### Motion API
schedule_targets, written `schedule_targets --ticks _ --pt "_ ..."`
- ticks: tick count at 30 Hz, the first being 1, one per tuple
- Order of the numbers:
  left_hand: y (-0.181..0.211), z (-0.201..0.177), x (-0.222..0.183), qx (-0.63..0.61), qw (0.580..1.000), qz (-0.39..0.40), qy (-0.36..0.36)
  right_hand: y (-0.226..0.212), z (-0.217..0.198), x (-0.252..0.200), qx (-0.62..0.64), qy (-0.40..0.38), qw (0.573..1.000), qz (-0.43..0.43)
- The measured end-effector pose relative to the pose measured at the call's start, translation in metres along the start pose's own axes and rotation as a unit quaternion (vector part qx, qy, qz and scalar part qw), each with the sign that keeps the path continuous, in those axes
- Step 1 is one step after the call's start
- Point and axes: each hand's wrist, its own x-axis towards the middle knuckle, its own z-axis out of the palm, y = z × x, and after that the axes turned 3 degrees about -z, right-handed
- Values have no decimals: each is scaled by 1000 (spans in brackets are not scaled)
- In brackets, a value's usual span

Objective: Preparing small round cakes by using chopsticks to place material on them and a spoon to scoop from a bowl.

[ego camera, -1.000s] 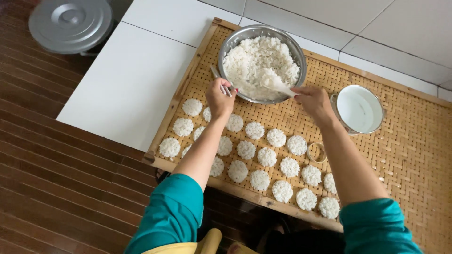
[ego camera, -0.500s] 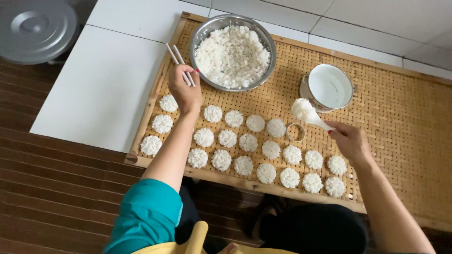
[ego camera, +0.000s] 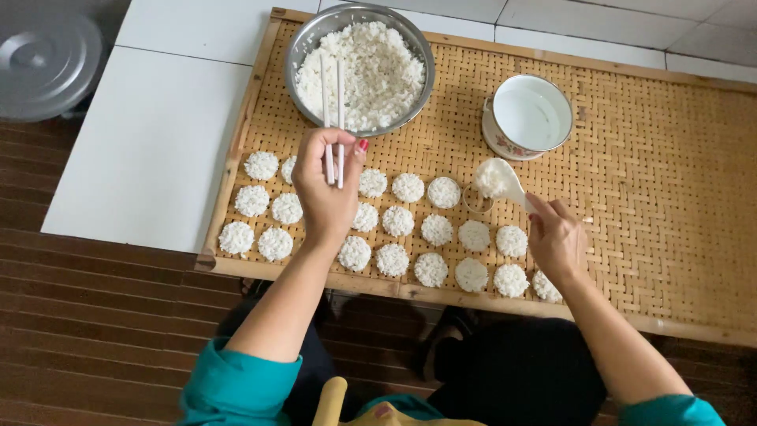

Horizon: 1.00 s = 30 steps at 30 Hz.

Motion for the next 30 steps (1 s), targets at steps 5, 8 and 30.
schedule_targets --ticks 5,8,30 --pt "-9 4 -13 -2 999 4 -37 17 21 -6 -8 13 997 -70" --pt "-13 5 -13 -3 998 10 -57 13 17 -9 -25 17 995 -91" --pt "-27 5 -22 -53 986 5 -155 -12 -26 -12 -31 22 998 -46"
